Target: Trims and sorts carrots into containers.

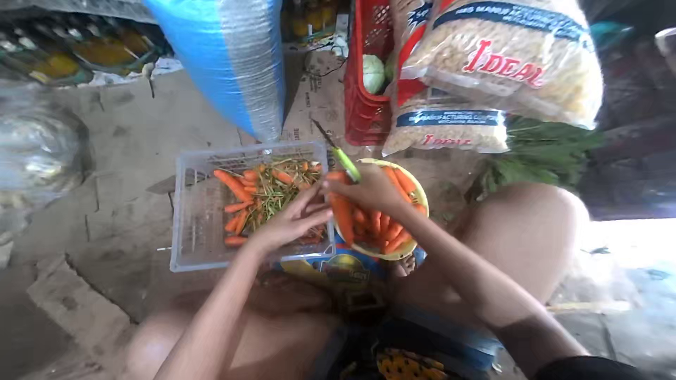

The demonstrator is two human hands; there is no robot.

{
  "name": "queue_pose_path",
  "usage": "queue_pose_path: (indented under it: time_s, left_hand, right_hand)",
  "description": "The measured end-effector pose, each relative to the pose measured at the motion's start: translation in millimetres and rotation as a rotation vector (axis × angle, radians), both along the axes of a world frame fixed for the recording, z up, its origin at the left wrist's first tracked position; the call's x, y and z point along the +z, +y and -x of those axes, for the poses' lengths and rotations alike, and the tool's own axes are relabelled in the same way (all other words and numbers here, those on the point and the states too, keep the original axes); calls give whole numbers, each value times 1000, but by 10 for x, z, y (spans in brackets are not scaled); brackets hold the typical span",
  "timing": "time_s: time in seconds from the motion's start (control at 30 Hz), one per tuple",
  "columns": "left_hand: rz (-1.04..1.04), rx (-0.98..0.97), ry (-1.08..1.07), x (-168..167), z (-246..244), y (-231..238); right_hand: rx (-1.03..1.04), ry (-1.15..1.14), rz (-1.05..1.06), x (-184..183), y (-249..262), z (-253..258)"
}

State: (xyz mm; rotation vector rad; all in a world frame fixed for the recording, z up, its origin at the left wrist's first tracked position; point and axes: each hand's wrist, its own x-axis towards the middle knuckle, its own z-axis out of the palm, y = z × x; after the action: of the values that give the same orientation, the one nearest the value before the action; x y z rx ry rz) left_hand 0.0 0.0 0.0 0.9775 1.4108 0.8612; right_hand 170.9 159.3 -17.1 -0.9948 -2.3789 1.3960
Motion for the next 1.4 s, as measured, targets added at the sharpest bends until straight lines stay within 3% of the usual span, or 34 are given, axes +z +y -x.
queue_pose_path:
  time_s: [0.07, 0.13, 0.2, 0.27, 0.37, 0.43, 0.53, 0.63, 0.73, 0.83, 1.0, 1.1, 1.2, 1.3, 1.4]
  left_hand:
    - [-51, 141, 250, -142, 174, 54]
    - [-57, 321, 476, -339, 417, 114]
    - [84, 439, 621, -514, 654, 117]
    - [315, 438, 690, -715, 819, 86]
    - [552, 95, 727, -1166, 963, -82]
    - [536, -123, 762, -1444, 894, -87]
    - [377, -324, 648, -1786, 541, 11]
    - [376, -649, 786, -2103, 159, 136]
    - [526, -886, 983, -2072, -156, 248]
    - [410, -962, 1087, -2147, -121, 219]
    - [259, -1064, 1081, -1950, 168, 141]
    - [160, -849, 1017, -1855, 352, -28]
    - [181, -306, 769, -1563, 503, -113]
    - [183, 152, 365, -1023, 602, -111]
    - [88, 347, 165, -503, 718, -229]
  right_hand:
    - [43, -193, -177, -19, 221, -65]
    - [42, -374, -222, -132, 379, -95]
    - [31, -528, -199, -372, 456, -115]
    - [32, -617, -106, -710, 505, -163]
    - [8, -673, 44, -1103, 443, -234]
    - [-6, -696, 78, -1166, 408, -212]
    - [49, -706, 58, -1152, 397, -231]
    - [64, -713, 67, -1180, 402, -266]
    - [46, -761, 78, -1054, 380, -195]
    - [-6, -685, -4, -764, 333, -33]
    - [2, -637, -31, -500, 274, 7]
    - [47, -766, 11, -428, 271, -45]
    - [76, -848, -36, -286, 346, -139]
    - [-41, -686, -71, -58, 398, -312]
    - [-66, -567, -106, 192, 311, -400]
